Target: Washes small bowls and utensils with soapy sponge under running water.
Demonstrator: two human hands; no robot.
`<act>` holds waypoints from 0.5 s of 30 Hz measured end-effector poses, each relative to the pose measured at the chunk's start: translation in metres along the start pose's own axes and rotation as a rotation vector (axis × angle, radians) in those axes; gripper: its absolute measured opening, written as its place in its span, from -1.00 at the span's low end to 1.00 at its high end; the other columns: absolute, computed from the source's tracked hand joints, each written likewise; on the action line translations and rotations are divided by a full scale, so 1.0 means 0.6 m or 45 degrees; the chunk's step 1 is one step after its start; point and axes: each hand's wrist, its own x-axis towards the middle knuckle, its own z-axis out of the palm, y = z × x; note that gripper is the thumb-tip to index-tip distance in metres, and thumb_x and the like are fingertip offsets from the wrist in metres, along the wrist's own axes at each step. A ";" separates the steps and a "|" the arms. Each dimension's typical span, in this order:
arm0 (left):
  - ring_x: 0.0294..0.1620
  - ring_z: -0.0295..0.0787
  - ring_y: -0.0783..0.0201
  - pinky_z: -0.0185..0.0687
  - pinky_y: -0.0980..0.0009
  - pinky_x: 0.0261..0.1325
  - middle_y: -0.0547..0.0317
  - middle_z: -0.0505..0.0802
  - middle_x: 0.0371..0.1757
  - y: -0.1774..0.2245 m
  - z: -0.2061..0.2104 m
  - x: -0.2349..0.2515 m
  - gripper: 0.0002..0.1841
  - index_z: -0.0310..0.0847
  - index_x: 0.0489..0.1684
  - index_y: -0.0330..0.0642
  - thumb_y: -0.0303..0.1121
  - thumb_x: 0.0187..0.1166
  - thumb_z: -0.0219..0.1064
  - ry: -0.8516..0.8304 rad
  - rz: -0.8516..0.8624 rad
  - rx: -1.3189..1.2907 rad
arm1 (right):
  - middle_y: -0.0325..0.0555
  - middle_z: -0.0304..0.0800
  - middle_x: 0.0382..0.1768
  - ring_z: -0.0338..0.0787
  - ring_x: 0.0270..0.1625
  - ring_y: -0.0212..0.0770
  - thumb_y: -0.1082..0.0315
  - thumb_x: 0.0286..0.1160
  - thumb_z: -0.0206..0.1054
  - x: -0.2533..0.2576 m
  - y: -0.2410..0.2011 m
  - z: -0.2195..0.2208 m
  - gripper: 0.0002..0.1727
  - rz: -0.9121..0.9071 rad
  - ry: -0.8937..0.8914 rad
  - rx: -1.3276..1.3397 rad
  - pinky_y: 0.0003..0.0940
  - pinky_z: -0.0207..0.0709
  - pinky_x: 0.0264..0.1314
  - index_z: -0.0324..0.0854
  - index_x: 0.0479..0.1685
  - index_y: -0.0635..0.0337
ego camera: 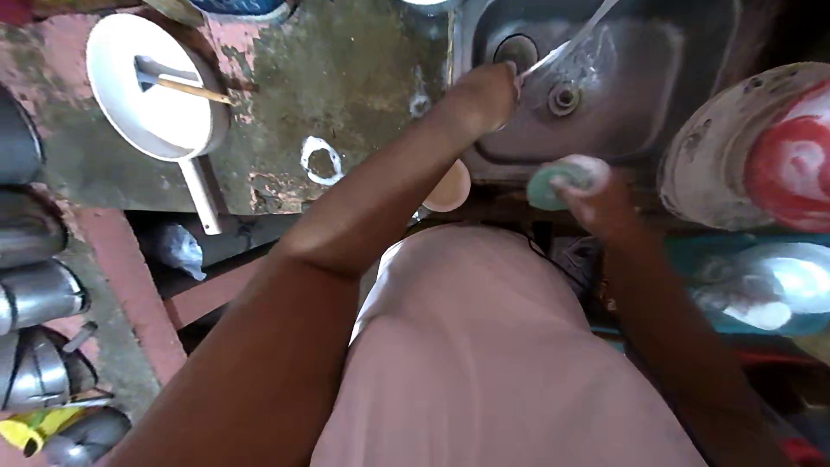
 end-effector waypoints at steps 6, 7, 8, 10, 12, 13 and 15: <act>0.45 0.69 -0.10 0.62 -0.19 0.40 -0.08 0.70 0.45 -0.046 -0.037 -0.052 -0.54 0.45 0.57 -0.06 -0.07 0.81 0.08 0.195 -0.081 0.131 | -0.21 0.85 0.12 0.82 0.17 -0.19 0.28 0.38 0.48 0.049 -0.090 0.130 -0.75 -0.495 -0.328 -0.432 -0.03 0.72 0.24 0.80 0.04 -0.08; 0.45 0.69 -0.05 0.63 -0.15 0.43 -0.04 0.71 0.45 -0.061 -0.040 -0.065 -0.54 0.43 0.59 -0.05 -0.10 0.80 0.08 0.203 -0.080 0.085 | -0.18 0.81 0.17 0.78 0.27 -0.13 0.28 0.35 0.51 0.058 -0.095 0.154 -0.75 -0.581 -0.365 -0.500 0.02 0.68 0.29 0.78 0.01 -0.06; 0.42 0.71 -0.04 0.63 -0.13 0.42 -0.05 0.73 0.40 -0.078 -0.043 -0.079 -0.55 0.41 0.58 -0.08 -0.13 0.80 0.08 0.201 -0.069 0.025 | -0.12 0.78 0.22 0.71 0.37 -0.03 0.27 0.33 0.53 0.067 -0.097 0.179 -0.75 -0.667 -0.386 -0.573 0.09 0.63 0.35 0.76 0.00 -0.04; 0.31 0.76 -0.03 0.67 -0.14 0.33 -0.04 0.78 0.29 -0.114 -0.043 -0.107 -0.57 0.38 0.56 -0.07 -0.13 0.80 0.11 0.175 -0.059 -0.089 | 0.00 0.73 0.30 0.64 0.45 0.16 0.26 0.37 0.50 0.082 -0.086 0.226 -0.73 -0.786 -0.401 -0.738 0.24 0.59 0.36 0.77 0.05 -0.01; 0.25 0.79 -0.06 0.69 -0.19 0.26 -0.05 0.80 0.22 -0.149 -0.040 -0.130 -0.56 0.36 0.56 -0.05 -0.12 0.79 0.12 0.138 -0.069 -0.142 | 0.08 0.69 0.38 0.59 0.49 0.29 0.34 0.49 0.39 0.088 -0.073 0.264 -0.68 -0.795 -0.420 -0.918 0.39 0.54 0.34 0.75 0.21 -0.03; 0.22 0.79 -0.05 0.69 -0.18 0.25 -0.04 0.80 0.20 -0.167 -0.037 -0.140 -0.56 0.34 0.56 -0.04 -0.12 0.80 0.12 0.117 -0.076 -0.166 | 0.13 0.68 0.41 0.59 0.48 0.35 0.40 0.51 0.35 0.088 -0.070 0.277 -0.64 -0.772 -0.427 -0.983 0.43 0.52 0.32 0.74 0.27 -0.03; 0.08 0.83 0.03 0.75 -0.10 0.16 0.01 0.80 0.10 -0.204 -0.027 -0.155 -0.61 0.35 0.52 -0.03 -0.18 0.78 0.14 0.094 -0.054 -0.241 | 0.15 0.71 0.32 0.61 0.42 0.37 0.54 0.40 0.37 0.084 -0.074 0.297 -0.58 -0.741 -0.392 -1.045 0.42 0.53 0.26 0.76 0.23 -0.03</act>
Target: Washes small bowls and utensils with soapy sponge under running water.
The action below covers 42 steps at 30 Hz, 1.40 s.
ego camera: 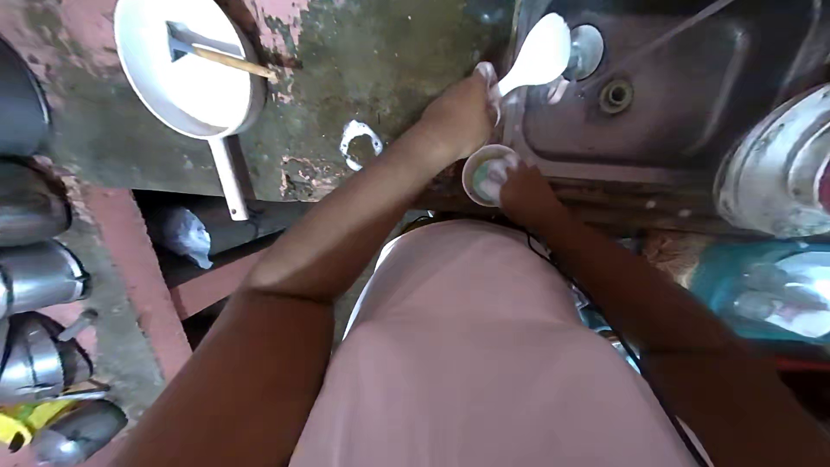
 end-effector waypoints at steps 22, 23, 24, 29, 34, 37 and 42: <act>-0.10 0.75 0.26 0.69 0.13 0.04 0.13 0.81 -0.06 -0.046 0.049 -0.091 -0.67 0.66 0.23 -0.06 -0.11 0.85 0.06 -0.056 0.103 -0.520 | -0.10 0.42 0.73 0.23 0.85 -0.09 0.30 0.64 0.22 0.049 0.000 -0.129 -0.50 0.319 0.553 0.263 -0.10 0.09 0.90 0.54 0.59 0.04; 0.05 0.78 0.24 0.69 0.08 0.20 0.11 0.84 0.03 -0.036 0.051 -0.092 -0.66 0.67 0.27 -0.07 -0.13 0.84 0.08 -0.035 0.081 -0.515 | -0.09 0.46 0.70 0.23 0.84 -0.06 0.30 0.64 0.20 0.048 0.004 -0.131 -0.48 0.268 0.552 0.237 -0.07 0.08 0.91 0.53 0.61 0.04; 0.17 0.79 0.22 0.67 0.05 0.33 0.07 0.85 0.12 -0.028 0.055 -0.090 -0.66 0.66 0.31 -0.09 -0.15 0.83 0.09 -0.011 0.063 -0.532 | -0.09 0.53 0.65 0.27 0.82 -0.03 0.28 0.64 0.18 0.044 0.007 -0.133 -0.51 0.178 0.563 0.220 -0.02 0.08 0.89 0.59 0.55 0.04; 0.04 0.81 0.30 0.72 0.13 0.21 0.16 0.87 0.02 0.005 0.084 -0.076 -0.68 0.69 0.23 -0.09 -0.14 0.84 0.10 0.068 0.056 -0.629 | -0.10 0.70 0.47 0.48 0.68 0.00 0.23 0.63 0.22 0.026 0.053 -0.158 -0.57 0.141 0.551 0.208 0.16 0.09 0.83 0.66 0.43 0.05; 0.05 0.82 0.27 0.72 0.09 0.23 0.12 0.87 0.02 0.022 0.096 -0.077 -0.67 0.71 0.22 -0.11 -0.18 0.83 0.09 0.144 0.035 -0.636 | -0.17 0.69 0.51 0.44 0.72 -0.04 0.20 0.66 0.22 0.016 0.072 -0.159 -0.63 -0.033 0.544 0.220 0.13 0.06 0.86 0.71 0.36 -0.02; -0.02 0.82 0.34 0.73 0.17 0.16 0.19 0.88 -0.02 0.025 0.106 -0.083 -0.65 0.72 0.20 -0.09 -0.12 0.86 0.07 0.163 0.046 -0.664 | -0.04 0.65 0.52 0.47 0.69 -0.18 0.29 0.59 0.28 0.020 0.155 -0.154 -0.46 0.226 0.562 0.679 -0.09 0.10 0.90 0.51 0.56 0.26; -0.34 0.67 0.41 0.64 0.36 -0.19 0.27 0.81 -0.22 0.009 0.110 -0.079 -0.70 0.71 0.10 -0.08 -0.16 0.87 0.07 0.193 0.108 -0.845 | 0.03 0.62 0.43 0.65 0.44 -0.04 0.46 0.74 -0.21 0.014 0.171 -0.166 -0.50 0.264 0.638 2.304 0.05 0.59 0.48 0.31 0.61 0.20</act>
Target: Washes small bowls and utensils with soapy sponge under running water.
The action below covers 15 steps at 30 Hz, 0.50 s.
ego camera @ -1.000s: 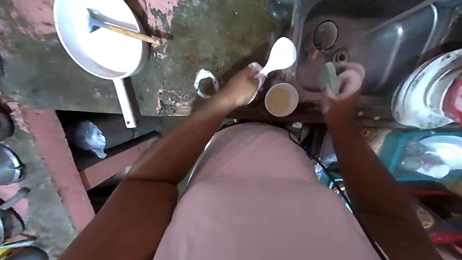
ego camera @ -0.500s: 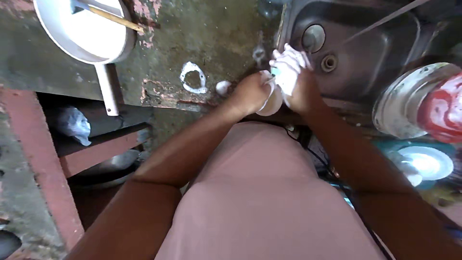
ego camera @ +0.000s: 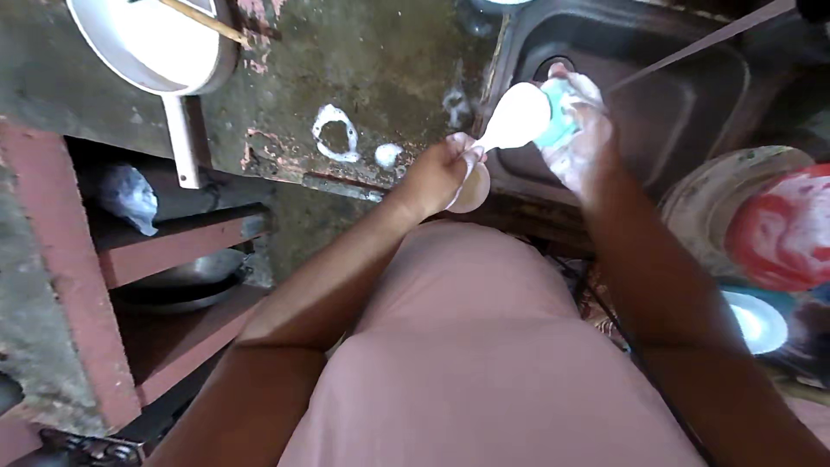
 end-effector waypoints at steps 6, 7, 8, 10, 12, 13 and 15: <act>-0.40 0.59 0.40 0.57 0.37 -0.28 0.26 0.77 -0.25 -0.009 -0.005 0.010 -0.68 0.70 0.15 -0.07 -0.14 0.88 0.06 -0.042 0.023 -0.038 | 0.27 0.63 0.41 0.65 0.49 0.19 -0.19 0.85 -0.42 -0.010 0.016 0.080 -0.25 0.163 -0.290 0.561 0.15 0.52 0.56 0.29 0.61 0.20; -0.39 0.60 0.40 0.58 0.37 -0.27 0.26 0.78 -0.24 -0.015 -0.011 0.012 -0.69 0.68 0.14 -0.08 -0.14 0.88 0.06 -0.052 0.033 -0.055 | 0.30 0.64 0.38 0.67 0.45 0.21 0.01 0.90 -0.36 -0.008 0.018 0.088 -0.40 0.118 -0.264 0.475 0.16 0.54 0.54 0.26 0.58 0.24; -0.35 0.63 0.39 0.61 0.34 -0.23 0.25 0.79 -0.22 -0.022 -0.017 0.014 -0.69 0.68 0.13 -0.08 -0.15 0.88 0.06 -0.064 0.042 -0.054 | 0.33 0.68 0.32 0.73 0.38 0.23 0.27 0.86 -0.21 -0.009 0.019 0.097 -0.56 0.066 -0.192 0.339 0.18 0.60 0.48 0.30 0.52 0.30; -0.24 0.70 0.37 0.68 0.29 -0.10 0.22 0.80 -0.18 -0.036 -0.033 0.018 -0.70 0.68 0.10 -0.11 -0.17 0.87 0.06 -0.080 0.081 -0.032 | 0.30 0.77 0.17 0.83 0.22 0.20 0.47 0.76 0.07 -0.009 0.019 0.116 -0.67 -0.019 -0.039 -0.011 0.17 0.73 0.33 0.41 0.39 0.39; -0.12 0.74 0.39 0.72 0.29 0.04 0.22 0.82 -0.12 -0.046 -0.051 0.019 -0.70 0.69 0.11 -0.12 -0.19 0.86 0.07 -0.087 0.137 0.000 | 0.16 0.85 0.07 0.89 0.10 0.07 0.38 0.68 0.30 -0.012 0.012 0.138 -0.65 0.006 0.177 -0.270 0.06 0.83 0.18 0.51 0.34 0.34; -0.06 0.76 0.41 0.72 0.28 0.12 0.23 0.83 -0.07 -0.048 -0.062 0.019 -0.70 0.70 0.13 -0.11 -0.19 0.86 0.08 -0.094 0.162 0.020 | 0.03 0.85 0.05 0.90 0.08 -0.05 0.31 0.64 0.37 -0.014 0.007 0.149 -0.60 0.047 0.291 -0.366 -0.04 0.86 0.13 0.51 0.37 0.24; -0.05 0.75 0.44 0.70 0.33 0.11 0.25 0.83 -0.07 -0.051 -0.081 0.018 -0.71 0.71 0.10 -0.11 -0.21 0.86 0.08 -0.114 0.232 0.037 | 0.03 0.82 0.07 0.87 0.10 -0.05 0.29 0.67 0.31 -0.017 0.013 0.162 -0.60 -0.014 0.356 -0.307 -0.01 0.83 0.15 0.49 0.39 0.24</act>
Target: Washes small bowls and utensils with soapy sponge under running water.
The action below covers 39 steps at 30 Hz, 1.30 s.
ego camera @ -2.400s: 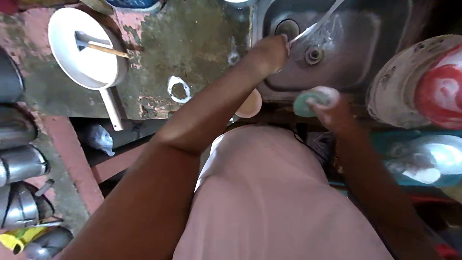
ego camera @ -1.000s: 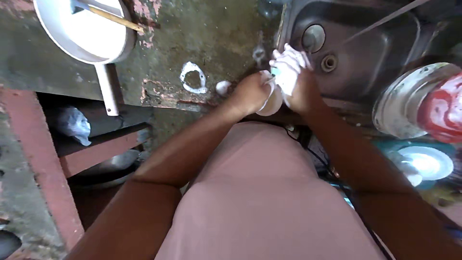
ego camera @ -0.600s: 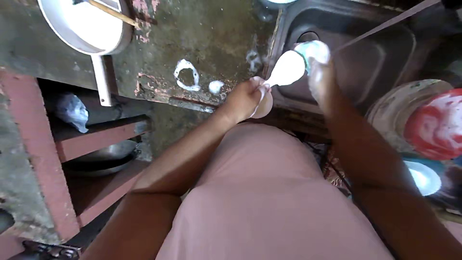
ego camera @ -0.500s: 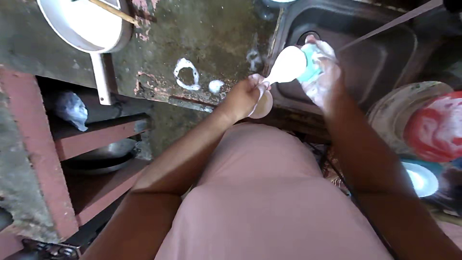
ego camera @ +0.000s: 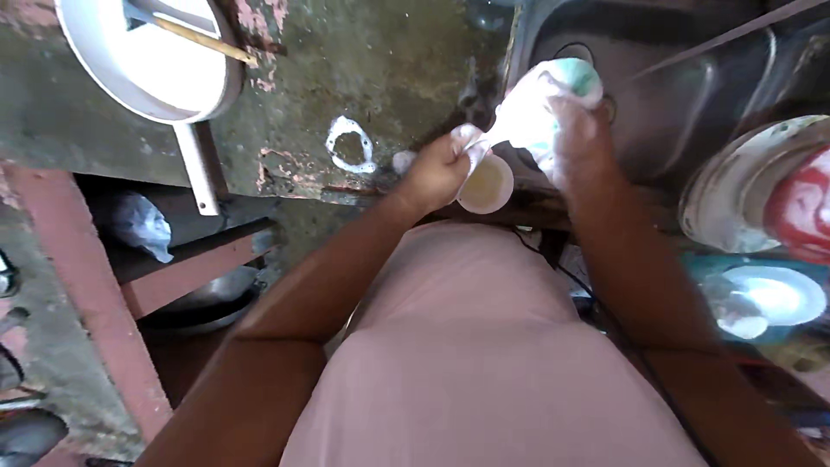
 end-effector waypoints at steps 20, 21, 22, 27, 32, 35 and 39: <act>-0.48 0.47 0.47 0.42 0.49 -0.39 0.31 0.69 -0.34 -0.005 -0.077 -0.046 -0.73 0.71 0.00 -0.11 -0.22 0.86 0.09 -0.131 0.008 -0.044 | 0.26 0.64 0.38 0.63 0.49 0.18 0.30 0.83 -0.25 -0.039 0.003 0.038 -0.57 -0.062 -0.346 0.910 0.14 0.49 0.60 0.40 0.40 0.28; -0.50 0.45 0.45 0.41 0.47 -0.41 0.30 0.68 -0.36 0.001 -0.071 -0.047 -0.71 0.71 0.01 -0.10 -0.19 0.87 0.08 -0.136 -0.016 -0.057 | 0.25 0.63 0.40 0.64 0.50 0.16 0.34 0.81 -0.26 -0.035 0.005 0.032 -0.56 -0.066 -0.340 0.978 0.11 0.48 0.61 0.34 0.49 0.26; -0.51 0.45 0.43 0.42 0.43 -0.41 0.29 0.67 -0.37 0.007 -0.062 -0.045 -0.70 0.71 0.02 -0.09 -0.17 0.87 0.07 -0.138 -0.027 -0.069 | 0.23 0.62 0.41 0.64 0.51 0.14 0.35 0.83 -0.29 -0.032 0.009 0.028 -0.54 -0.043 -0.357 1.037 0.09 0.48 0.63 0.29 0.56 0.21; -0.56 0.41 0.42 0.34 0.48 -0.52 0.25 0.72 -0.32 0.015 -0.001 -0.020 -0.72 0.68 0.07 -0.15 -0.21 0.87 0.07 -0.067 -0.011 -0.303 | 0.13 0.68 0.36 0.74 0.32 0.06 -0.16 0.80 -0.58 -0.037 0.022 0.026 -0.21 0.377 -0.387 0.922 0.04 0.70 0.25 0.45 0.49 0.09; -0.60 0.36 0.44 0.33 0.48 -0.52 0.28 0.64 -0.44 0.026 0.030 -0.019 -0.70 0.69 0.03 -0.12 -0.17 0.88 0.06 -0.044 -0.181 -0.277 | -0.05 0.68 0.41 0.66 0.44 -0.10 -0.25 0.82 -0.49 -0.016 0.006 -0.020 -0.18 0.177 -0.325 0.807 0.09 0.58 0.46 0.49 0.47 0.12; -0.63 0.35 0.44 0.31 0.50 -0.54 0.29 0.63 -0.48 0.031 0.053 -0.018 -0.70 0.69 -0.03 -0.14 -0.18 0.87 0.07 -0.010 -0.212 -0.312 | -0.09 0.73 0.23 0.74 0.28 -0.15 -0.13 0.88 -0.36 -0.011 -0.003 -0.040 -0.34 0.263 -0.324 0.659 -0.01 0.66 0.36 0.48 0.50 0.06; -0.36 0.61 0.44 0.59 0.41 -0.23 0.29 0.79 -0.27 0.032 0.070 -0.018 -0.70 0.75 -0.03 -0.10 -0.17 0.86 0.10 0.041 -0.200 -0.210 | -0.09 0.79 -0.01 0.81 0.09 -0.13 -0.29 0.81 -0.30 0.006 -0.034 -0.073 -0.31 0.266 -0.522 0.338 0.00 0.75 0.17 0.56 0.22 0.04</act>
